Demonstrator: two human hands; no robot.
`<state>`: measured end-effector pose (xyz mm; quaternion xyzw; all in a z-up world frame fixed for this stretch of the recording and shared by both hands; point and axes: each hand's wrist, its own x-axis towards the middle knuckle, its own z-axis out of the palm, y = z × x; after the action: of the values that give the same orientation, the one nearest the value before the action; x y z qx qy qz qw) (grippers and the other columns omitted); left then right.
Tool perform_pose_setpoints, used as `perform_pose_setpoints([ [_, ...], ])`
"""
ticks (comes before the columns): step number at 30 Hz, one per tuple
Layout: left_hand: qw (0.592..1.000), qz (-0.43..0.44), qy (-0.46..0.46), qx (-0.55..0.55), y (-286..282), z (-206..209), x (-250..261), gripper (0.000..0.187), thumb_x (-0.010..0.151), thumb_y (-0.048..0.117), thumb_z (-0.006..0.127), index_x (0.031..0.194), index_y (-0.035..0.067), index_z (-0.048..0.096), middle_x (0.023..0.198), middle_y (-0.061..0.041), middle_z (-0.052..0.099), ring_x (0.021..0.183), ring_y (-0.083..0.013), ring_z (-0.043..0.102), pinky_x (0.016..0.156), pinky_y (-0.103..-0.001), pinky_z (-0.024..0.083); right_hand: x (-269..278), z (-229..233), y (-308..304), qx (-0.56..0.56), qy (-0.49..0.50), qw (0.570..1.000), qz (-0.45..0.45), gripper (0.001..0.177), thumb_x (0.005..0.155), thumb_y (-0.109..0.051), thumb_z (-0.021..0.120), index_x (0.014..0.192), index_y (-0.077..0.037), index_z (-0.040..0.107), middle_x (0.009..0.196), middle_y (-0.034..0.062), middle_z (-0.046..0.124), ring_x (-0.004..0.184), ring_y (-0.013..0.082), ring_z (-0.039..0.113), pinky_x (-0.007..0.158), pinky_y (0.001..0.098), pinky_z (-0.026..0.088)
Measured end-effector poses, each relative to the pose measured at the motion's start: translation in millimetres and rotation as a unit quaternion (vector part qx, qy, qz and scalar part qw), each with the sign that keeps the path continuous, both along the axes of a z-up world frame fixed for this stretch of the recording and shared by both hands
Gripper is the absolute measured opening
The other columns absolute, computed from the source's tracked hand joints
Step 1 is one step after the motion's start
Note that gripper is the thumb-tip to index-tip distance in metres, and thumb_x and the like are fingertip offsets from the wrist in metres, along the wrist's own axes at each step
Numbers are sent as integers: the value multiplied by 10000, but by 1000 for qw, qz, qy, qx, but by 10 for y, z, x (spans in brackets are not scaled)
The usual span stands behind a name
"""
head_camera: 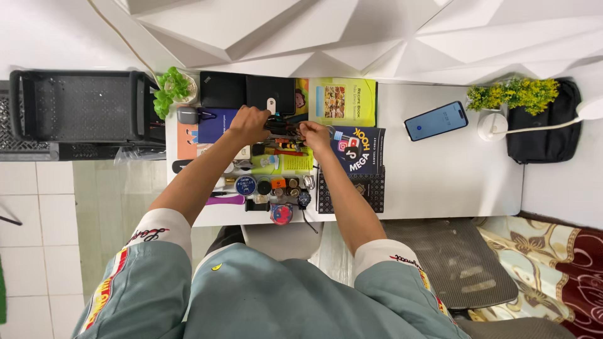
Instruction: The person repeatedly retrieves small tools and hardware from a black plastic crate and places them on a nearby white table. The person handles wrenches, pliers, and other small items one at a time, moving them from the crate to the table surface.
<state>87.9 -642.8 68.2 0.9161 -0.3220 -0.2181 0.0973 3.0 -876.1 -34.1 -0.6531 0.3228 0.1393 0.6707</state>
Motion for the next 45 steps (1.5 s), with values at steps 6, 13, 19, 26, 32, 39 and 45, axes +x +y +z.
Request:
perform_pose_setpoints([
  [6,995,-11,16,98,-136,-147,6,504,791,293,811,1233,118,644,933,-127,744,893,-298,722,919,-433,510,12,-136,46,-36,-28,999,25,187,941,-172,719,1067,-50,785,916,40,788,736,115,722,606,285,547],
  [13,994,16,19,105,-219,-111,-25,541,796,358,812,1232,103,620,970,-127,728,920,-323,727,875,-457,518,-41,123,74,-233,-79,966,78,167,886,-145,786,969,-4,754,867,113,784,771,181,751,708,303,568],
  [19,993,89,13,82,-194,87,-111,363,895,325,737,1132,66,648,915,-152,743,896,-332,729,881,-459,511,-63,245,122,-146,-80,986,6,135,945,-120,701,984,3,740,840,95,770,750,163,734,704,306,578],
  [26,969,217,-67,-95,97,553,-357,348,869,289,739,1088,29,667,918,-180,723,880,-379,704,829,-513,510,-45,594,309,-8,-125,992,-20,131,1008,-124,634,1045,-22,707,865,69,739,755,142,700,694,290,562],
  [32,935,289,-119,-165,453,1020,-690,350,862,265,730,1111,24,677,931,-171,727,878,-368,700,820,-500,516,-57,1204,895,50,-114,992,8,137,992,-151,605,1079,-70,673,865,30,709,746,114,677,607,325,559],
  [39,903,331,-186,-203,1337,1268,-1164,322,836,261,733,1070,44,690,955,-164,739,907,-378,692,809,-489,522,-332,1510,1908,120,-185,973,70,145,1020,-174,624,1081,-54,680,860,58,730,726,133,680,652,279,533],
  [45,892,375,-130,-214,2517,1128,-1845,340,832,232,714,1108,35,690,941,-174,737,882,-350,707,804,-480,530,-806,1352,3051,124,-166,974,92,139,1016,-182,617,1087,-74,668,864,53,731,714,125,676,638,274,524],
])
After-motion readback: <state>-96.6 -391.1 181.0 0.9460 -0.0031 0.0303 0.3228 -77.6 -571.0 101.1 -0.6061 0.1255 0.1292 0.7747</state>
